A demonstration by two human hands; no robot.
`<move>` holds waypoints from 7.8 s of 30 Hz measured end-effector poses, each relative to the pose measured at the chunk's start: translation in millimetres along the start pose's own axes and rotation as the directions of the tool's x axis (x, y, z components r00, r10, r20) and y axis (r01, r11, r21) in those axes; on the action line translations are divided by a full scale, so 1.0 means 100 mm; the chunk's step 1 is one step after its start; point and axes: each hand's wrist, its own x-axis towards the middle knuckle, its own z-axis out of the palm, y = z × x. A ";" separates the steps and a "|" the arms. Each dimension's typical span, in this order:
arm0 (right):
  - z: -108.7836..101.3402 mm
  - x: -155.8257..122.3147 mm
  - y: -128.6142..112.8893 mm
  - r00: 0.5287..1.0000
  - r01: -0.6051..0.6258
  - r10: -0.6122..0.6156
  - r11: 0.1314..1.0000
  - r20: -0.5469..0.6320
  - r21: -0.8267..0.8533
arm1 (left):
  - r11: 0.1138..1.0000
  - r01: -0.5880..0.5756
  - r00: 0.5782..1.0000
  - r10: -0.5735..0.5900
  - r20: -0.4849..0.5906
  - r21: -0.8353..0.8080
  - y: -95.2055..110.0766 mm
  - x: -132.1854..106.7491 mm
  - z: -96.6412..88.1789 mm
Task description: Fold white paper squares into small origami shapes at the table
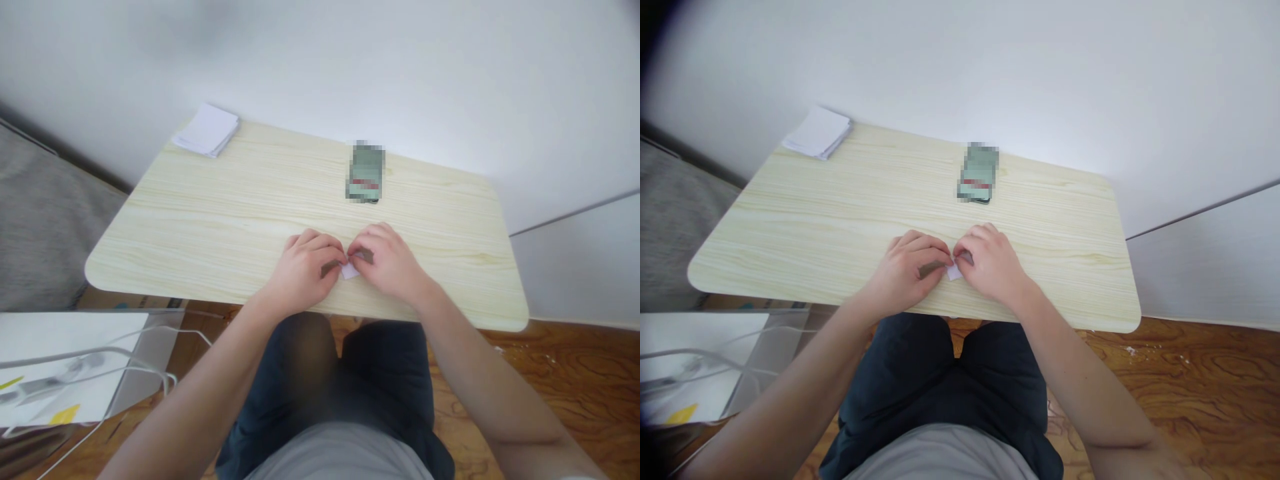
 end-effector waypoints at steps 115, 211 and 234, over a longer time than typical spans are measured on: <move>0.24 -0.45 -0.22 0.946 -0.256 0.251 0.967 -0.207 0.000 | 0.977 -0.025 1.000 0.026 -0.003 0.212 0.19 -0.37 0.07; -0.16 0.48 0.58 0.936 -0.223 0.347 0.456 0.058 0.861 | 0.742 0.054 0.998 -0.055 0.020 -0.668 -0.39 1.20 -0.09; -0.18 0.50 0.64 0.934 -0.234 0.344 0.401 0.092 0.886 | 0.844 -0.018 0.999 0.031 0.014 -0.535 -0.41 1.16 -0.11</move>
